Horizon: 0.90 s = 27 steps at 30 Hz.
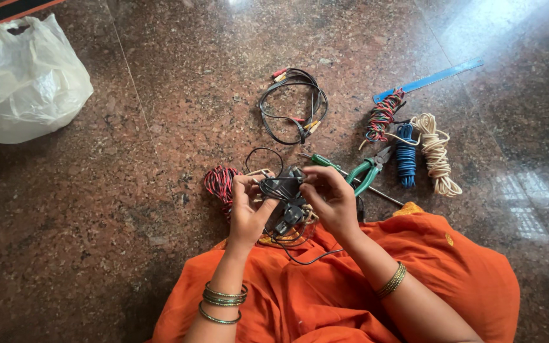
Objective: The person sits on the floor and handles a black electrical plug, opening it to adjust internal wires. They use pliers and a soldering iron to manipulate the wires, then reassemble the plug. The person also handles a bundle of red and black wires and a power adapter, organizing them on the floor.
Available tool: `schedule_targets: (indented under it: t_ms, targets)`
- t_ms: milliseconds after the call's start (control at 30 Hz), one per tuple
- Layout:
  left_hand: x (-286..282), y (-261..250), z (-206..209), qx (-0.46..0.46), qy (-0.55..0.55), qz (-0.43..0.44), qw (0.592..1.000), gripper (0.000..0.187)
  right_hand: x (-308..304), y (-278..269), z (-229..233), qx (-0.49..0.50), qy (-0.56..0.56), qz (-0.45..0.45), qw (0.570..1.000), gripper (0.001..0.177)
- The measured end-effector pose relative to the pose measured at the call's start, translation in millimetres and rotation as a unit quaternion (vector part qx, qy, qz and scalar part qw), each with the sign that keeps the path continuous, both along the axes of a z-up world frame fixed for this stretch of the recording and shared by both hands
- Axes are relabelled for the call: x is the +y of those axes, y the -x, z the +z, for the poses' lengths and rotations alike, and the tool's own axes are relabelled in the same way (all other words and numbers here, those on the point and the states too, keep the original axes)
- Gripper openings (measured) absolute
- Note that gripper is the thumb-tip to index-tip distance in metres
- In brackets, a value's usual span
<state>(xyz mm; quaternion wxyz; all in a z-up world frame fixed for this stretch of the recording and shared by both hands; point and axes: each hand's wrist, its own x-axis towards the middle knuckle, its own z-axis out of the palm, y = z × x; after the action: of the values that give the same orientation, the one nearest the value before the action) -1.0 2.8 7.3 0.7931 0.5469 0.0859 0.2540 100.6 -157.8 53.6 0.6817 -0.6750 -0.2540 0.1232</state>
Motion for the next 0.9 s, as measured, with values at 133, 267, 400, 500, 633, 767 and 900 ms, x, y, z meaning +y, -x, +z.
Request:
schedule_targets:
  t_ms: [133, 267, 400, 500, 633, 767, 900]
  targets:
    - [4, 1, -3, 0.012, 0.014, -0.01, 1.0, 0.04, 1, -2, -8, 0.019, -0.022, 0.008, 1.0, 0.017]
    - [1, 2, -5, -0.008, 0.056, -0.005, 0.998, 0.039, 1, -2, -8, -0.083, -0.035, 0.024, 0.996, 0.021]
    - [-1, 0, -2, -0.025, 0.116, 0.022, 0.993, 0.037, 0, 2, -4, -0.107, 0.005, 0.041, 0.993, 0.025]
    - [0, 1, 2, -0.025, 0.113, 0.007, 0.993, 0.037, 3, 5, -8, -0.038, -0.029, 0.042, 0.998, 0.031]
    - [1, 1, 5, -0.029, 0.122, -0.003, 0.992, 0.037, 0, 2, -19, -0.033, -0.046, 0.042, 0.997, 0.032]
    - [3, 1, 3, -0.036, 0.117, -0.005, 0.992, 0.037, -3, -1, -26, 0.012, -0.065, 0.06, 0.996, 0.031]
    - [3, 1, -2, -0.045, 0.097, -0.017, 0.994, 0.039, -1, -2, -20, 0.079, -0.099, 0.068, 0.99, 0.039]
